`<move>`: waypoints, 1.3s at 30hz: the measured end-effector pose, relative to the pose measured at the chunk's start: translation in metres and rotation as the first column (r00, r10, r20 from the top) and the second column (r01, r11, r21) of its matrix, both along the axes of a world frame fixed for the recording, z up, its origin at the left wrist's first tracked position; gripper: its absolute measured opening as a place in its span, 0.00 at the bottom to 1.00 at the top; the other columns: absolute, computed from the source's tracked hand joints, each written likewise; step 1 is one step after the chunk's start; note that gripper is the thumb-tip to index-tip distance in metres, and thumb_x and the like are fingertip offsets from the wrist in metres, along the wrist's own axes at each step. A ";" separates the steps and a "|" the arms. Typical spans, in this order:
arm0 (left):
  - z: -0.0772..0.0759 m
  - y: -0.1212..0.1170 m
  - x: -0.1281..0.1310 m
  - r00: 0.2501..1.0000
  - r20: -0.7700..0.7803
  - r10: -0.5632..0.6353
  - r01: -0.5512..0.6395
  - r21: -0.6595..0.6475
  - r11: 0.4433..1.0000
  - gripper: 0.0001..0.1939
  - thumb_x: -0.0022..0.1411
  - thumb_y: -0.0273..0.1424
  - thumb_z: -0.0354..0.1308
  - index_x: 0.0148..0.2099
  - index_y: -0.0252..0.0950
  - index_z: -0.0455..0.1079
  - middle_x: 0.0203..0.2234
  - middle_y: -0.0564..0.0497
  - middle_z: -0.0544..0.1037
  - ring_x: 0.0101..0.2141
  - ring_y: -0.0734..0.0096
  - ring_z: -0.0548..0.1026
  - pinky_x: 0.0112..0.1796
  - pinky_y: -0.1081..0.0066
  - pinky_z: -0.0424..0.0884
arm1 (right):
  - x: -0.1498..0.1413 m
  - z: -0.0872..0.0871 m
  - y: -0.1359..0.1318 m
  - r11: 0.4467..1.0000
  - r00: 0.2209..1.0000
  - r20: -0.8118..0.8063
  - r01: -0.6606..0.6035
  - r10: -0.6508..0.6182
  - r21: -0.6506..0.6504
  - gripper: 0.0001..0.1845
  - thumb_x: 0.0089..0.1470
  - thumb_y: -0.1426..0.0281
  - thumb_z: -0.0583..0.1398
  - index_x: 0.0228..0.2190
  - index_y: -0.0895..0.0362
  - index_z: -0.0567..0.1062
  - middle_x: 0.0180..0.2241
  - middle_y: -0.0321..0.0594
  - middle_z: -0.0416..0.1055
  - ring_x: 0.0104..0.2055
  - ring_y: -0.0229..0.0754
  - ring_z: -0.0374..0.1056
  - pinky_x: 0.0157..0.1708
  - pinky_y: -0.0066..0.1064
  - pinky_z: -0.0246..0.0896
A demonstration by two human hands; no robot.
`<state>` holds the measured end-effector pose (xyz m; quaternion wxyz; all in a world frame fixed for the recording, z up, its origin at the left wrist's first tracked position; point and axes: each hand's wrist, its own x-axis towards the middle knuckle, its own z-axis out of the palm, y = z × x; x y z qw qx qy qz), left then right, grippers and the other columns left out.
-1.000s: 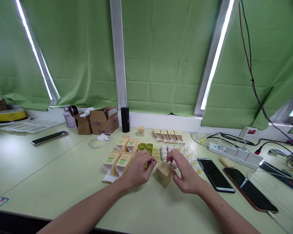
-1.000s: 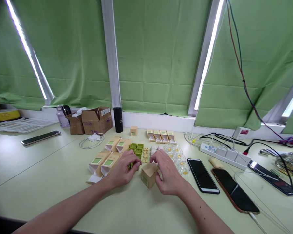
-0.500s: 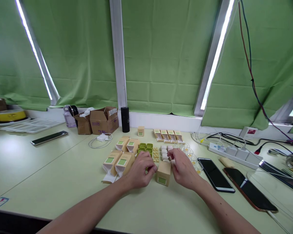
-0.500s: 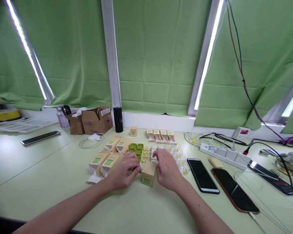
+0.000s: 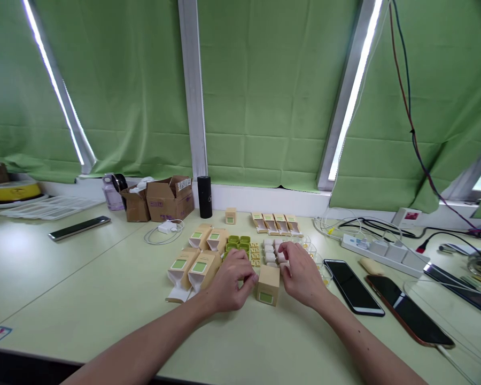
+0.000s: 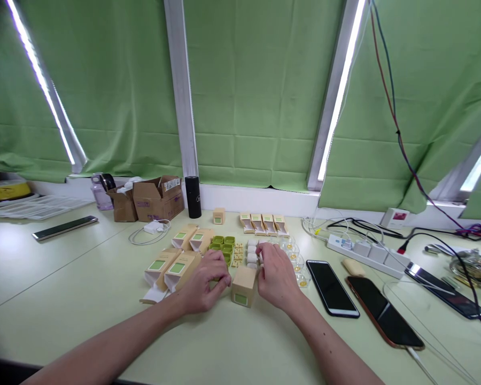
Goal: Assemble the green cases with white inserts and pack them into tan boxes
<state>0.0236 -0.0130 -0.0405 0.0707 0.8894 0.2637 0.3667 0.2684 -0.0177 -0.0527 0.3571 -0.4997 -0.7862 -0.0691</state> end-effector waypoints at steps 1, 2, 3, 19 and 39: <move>0.001 -0.001 0.000 1.000 0.008 0.020 -0.020 0.002 1.000 0.13 0.69 0.30 0.52 0.29 0.38 0.67 0.23 0.49 0.73 0.34 0.60 0.66 0.40 0.57 0.63 | 0.000 0.000 0.000 1.000 1.000 -0.004 0.008 -0.008 0.001 0.20 0.50 0.81 0.55 0.44 0.54 0.65 0.39 0.41 0.68 0.41 0.49 0.65 0.39 0.37 0.58; 0.002 -0.002 0.000 0.999 0.014 0.044 -0.044 0.000 0.999 0.10 0.68 0.30 0.53 0.32 0.38 0.68 0.25 0.49 0.74 0.35 0.59 0.67 0.40 0.57 0.64 | 0.000 0.000 0.001 1.000 1.000 -0.010 0.022 -0.022 0.003 0.20 0.49 0.81 0.55 0.44 0.54 0.65 0.39 0.41 0.68 0.41 0.49 0.65 0.39 0.37 0.58; 0.003 -0.003 0.001 0.998 0.016 0.068 -0.068 -0.006 0.998 0.06 0.68 0.30 0.55 0.36 0.38 0.70 0.28 0.48 0.76 0.38 0.57 0.68 0.42 0.56 0.65 | 0.001 0.000 0.001 0.999 0.999 -0.014 0.038 -0.038 0.006 0.20 0.49 0.81 0.55 0.44 0.54 0.65 0.39 0.41 0.68 0.41 0.49 0.65 0.39 0.37 0.58; 0.038 -0.004 0.027 0.939 -0.337 -0.061 0.016 -0.136 0.991 0.30 0.56 0.31 0.71 0.60 0.42 0.67 0.44 0.44 0.75 0.50 0.47 0.71 0.51 0.54 0.70 | 0.001 -0.009 0.006 0.993 0.995 -0.004 0.096 -0.096 0.060 0.25 0.47 0.83 0.53 0.47 0.55 0.66 0.38 0.41 0.70 0.41 0.49 0.65 0.38 0.36 0.58; 0.091 0.188 -0.023 0.766 -0.467 0.443 -0.474 0.056 0.879 0.24 0.65 0.28 0.60 0.62 0.32 0.66 0.58 0.37 0.75 0.59 0.48 0.69 0.59 0.59 0.65 | -0.004 -0.012 0.003 0.995 0.996 0.028 0.088 -0.089 0.049 0.29 0.52 0.80 0.56 0.56 0.55 0.63 0.42 0.45 0.71 0.45 0.53 0.66 0.43 0.41 0.62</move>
